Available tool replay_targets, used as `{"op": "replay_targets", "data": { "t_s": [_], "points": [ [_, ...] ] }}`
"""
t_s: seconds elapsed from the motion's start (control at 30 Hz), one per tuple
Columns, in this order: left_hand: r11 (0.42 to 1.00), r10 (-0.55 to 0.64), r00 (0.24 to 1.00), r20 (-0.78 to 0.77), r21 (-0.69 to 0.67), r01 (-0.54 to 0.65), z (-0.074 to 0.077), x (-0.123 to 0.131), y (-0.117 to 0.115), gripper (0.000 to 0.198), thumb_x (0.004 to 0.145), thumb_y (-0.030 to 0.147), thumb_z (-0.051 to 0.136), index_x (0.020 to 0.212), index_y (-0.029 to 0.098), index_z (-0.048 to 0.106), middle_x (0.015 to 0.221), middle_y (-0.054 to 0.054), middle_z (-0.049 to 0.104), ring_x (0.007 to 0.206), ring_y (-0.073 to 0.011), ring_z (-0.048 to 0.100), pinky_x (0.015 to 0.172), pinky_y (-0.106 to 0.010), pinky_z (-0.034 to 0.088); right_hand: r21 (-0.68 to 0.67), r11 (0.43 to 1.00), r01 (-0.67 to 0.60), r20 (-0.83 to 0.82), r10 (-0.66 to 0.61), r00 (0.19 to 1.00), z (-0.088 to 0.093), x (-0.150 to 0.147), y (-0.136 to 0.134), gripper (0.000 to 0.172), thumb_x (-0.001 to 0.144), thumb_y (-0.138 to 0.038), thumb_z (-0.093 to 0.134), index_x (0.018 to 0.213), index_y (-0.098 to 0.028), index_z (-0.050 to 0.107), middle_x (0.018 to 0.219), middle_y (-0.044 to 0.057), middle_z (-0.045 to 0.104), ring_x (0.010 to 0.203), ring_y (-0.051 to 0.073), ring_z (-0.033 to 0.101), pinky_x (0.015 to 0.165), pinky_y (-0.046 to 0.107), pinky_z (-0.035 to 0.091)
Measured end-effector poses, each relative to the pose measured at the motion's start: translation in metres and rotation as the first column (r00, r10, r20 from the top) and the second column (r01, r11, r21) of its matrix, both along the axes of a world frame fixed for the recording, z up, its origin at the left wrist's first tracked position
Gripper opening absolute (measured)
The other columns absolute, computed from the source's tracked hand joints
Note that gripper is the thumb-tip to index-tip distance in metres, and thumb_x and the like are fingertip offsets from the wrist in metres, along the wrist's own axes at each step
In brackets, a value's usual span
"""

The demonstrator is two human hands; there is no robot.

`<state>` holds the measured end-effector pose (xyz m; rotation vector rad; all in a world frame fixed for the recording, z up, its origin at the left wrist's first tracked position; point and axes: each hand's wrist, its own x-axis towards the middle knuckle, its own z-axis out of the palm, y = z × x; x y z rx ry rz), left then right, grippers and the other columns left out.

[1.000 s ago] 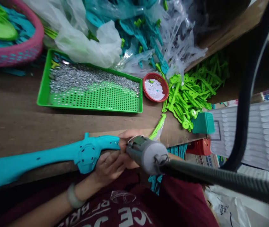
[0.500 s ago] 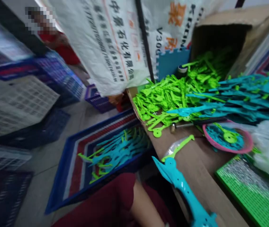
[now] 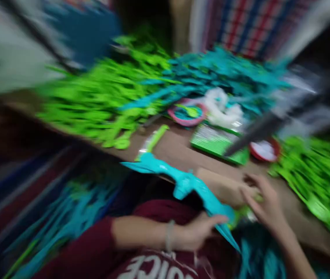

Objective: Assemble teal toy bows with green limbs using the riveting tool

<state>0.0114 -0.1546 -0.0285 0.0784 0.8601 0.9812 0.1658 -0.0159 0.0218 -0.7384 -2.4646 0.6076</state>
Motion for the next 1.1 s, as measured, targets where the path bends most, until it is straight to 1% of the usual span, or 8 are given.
{"op": "replay_targets", "data": {
  "t_s": [0.1,0.2,0.43,0.57,0.67,0.77,0.93,1.1],
  "points": [
    [0.991,-0.128,0.992,-0.004,-0.048,0.128,-0.001,0.009,-0.011,0.028,0.081,0.034,0.08,0.102,0.019,0.071,0.098,-0.004,0.074,0.088,-0.0192,0.069,0.081,-0.032,0.06,0.085,0.995,0.057,0.268,-0.078,0.96,0.016,0.059,-0.046,0.032,0.097,-0.032,0.055,0.123,-0.016,0.066,0.111,0.015,0.072,0.104,0.026,0.065,0.09,0.042,0.056],
    [0.991,-0.093,0.99,-0.107,-0.109,0.082,-0.002,-0.009,0.002,0.042,0.061,0.042,0.092,0.092,0.019,0.074,0.088,-0.002,0.078,0.076,-0.0215,0.072,0.074,-0.035,0.063,0.117,0.993,-0.014,0.355,-0.029,0.934,-0.008,0.074,-0.059,0.045,0.099,-0.048,0.052,0.131,-0.018,0.061,0.135,0.018,0.064,0.128,0.03,0.054,0.104,0.051,0.046],
    [0.967,-0.229,0.934,-0.273,-0.17,0.188,0.015,-0.027,0.0,0.043,0.046,0.048,0.094,0.058,0.019,0.065,0.052,0.004,0.065,0.044,-0.0132,0.058,0.07,-0.039,0.066,0.452,0.892,-0.01,0.363,-0.173,0.916,-0.053,0.074,-0.041,0.053,0.103,-0.049,0.042,0.149,-0.023,0.042,0.153,0.014,0.05,0.145,0.031,0.041,0.115,0.056,0.034],
    [0.949,-0.287,0.915,-0.284,-0.215,0.23,0.006,-0.032,-0.007,0.041,0.044,0.048,0.093,0.064,0.02,0.07,0.055,0.0,0.068,0.068,-0.0273,0.073,0.087,-0.049,0.063,0.467,0.837,0.284,0.185,-0.407,0.895,-0.056,0.066,-0.024,0.049,0.102,-0.023,0.042,0.151,-0.023,0.037,0.156,0.015,0.045,0.145,0.031,0.04,0.115,0.06,0.033],
    [0.965,-0.244,0.925,-0.291,-0.171,0.2,0.0,-0.041,-0.006,0.037,0.048,0.047,0.09,0.072,0.023,0.074,0.067,-0.001,0.075,0.085,-0.0308,0.075,0.098,-0.05,0.059,0.372,0.772,0.515,-0.124,-0.509,0.852,-0.053,0.054,-0.045,0.035,0.099,-0.017,0.046,0.132,-0.02,0.055,0.127,0.015,0.062,0.122,0.029,0.057,0.102,0.053,0.047],
    [0.979,-0.194,0.94,-0.28,-0.121,0.166,-0.002,-0.045,-0.004,0.037,0.055,0.045,0.087,0.086,0.026,0.076,0.081,0.0,0.079,0.099,-0.0318,0.074,0.106,-0.047,0.055,0.193,0.894,0.405,-0.449,-0.286,0.846,-0.045,0.036,-0.093,0.011,0.097,-0.021,0.057,0.106,-0.017,0.063,0.086,0.004,0.059,0.08,0.016,0.058,0.071,0.031,0.052],
    [0.983,-0.175,0.944,-0.279,-0.096,0.154,-0.001,-0.038,0.0,0.051,0.058,0.046,0.086,0.103,0.025,0.075,0.111,-0.003,0.079,0.123,-0.0353,0.064,0.113,-0.048,0.049,-0.277,0.951,0.137,-0.44,-0.252,0.862,-0.046,0.012,-0.149,0.043,0.105,-0.046,0.044,0.118,-0.01,0.064,0.086,0.004,0.053,0.074,0.014,0.053,0.061,0.026,0.049],
    [0.983,-0.178,0.929,-0.325,-0.097,0.155,0.0,-0.034,-0.001,0.06,0.05,0.057,0.088,0.1,0.026,0.075,0.115,-0.004,0.077,0.127,-0.0387,0.061,0.111,-0.05,0.05,-0.377,0.924,0.058,-0.477,-0.247,0.844,-0.06,0.01,-0.15,0.055,0.103,-0.055,0.043,0.126,-0.008,0.063,0.09,0.004,0.052,0.079,0.013,0.053,0.066,0.025,0.05]
  ]
}}
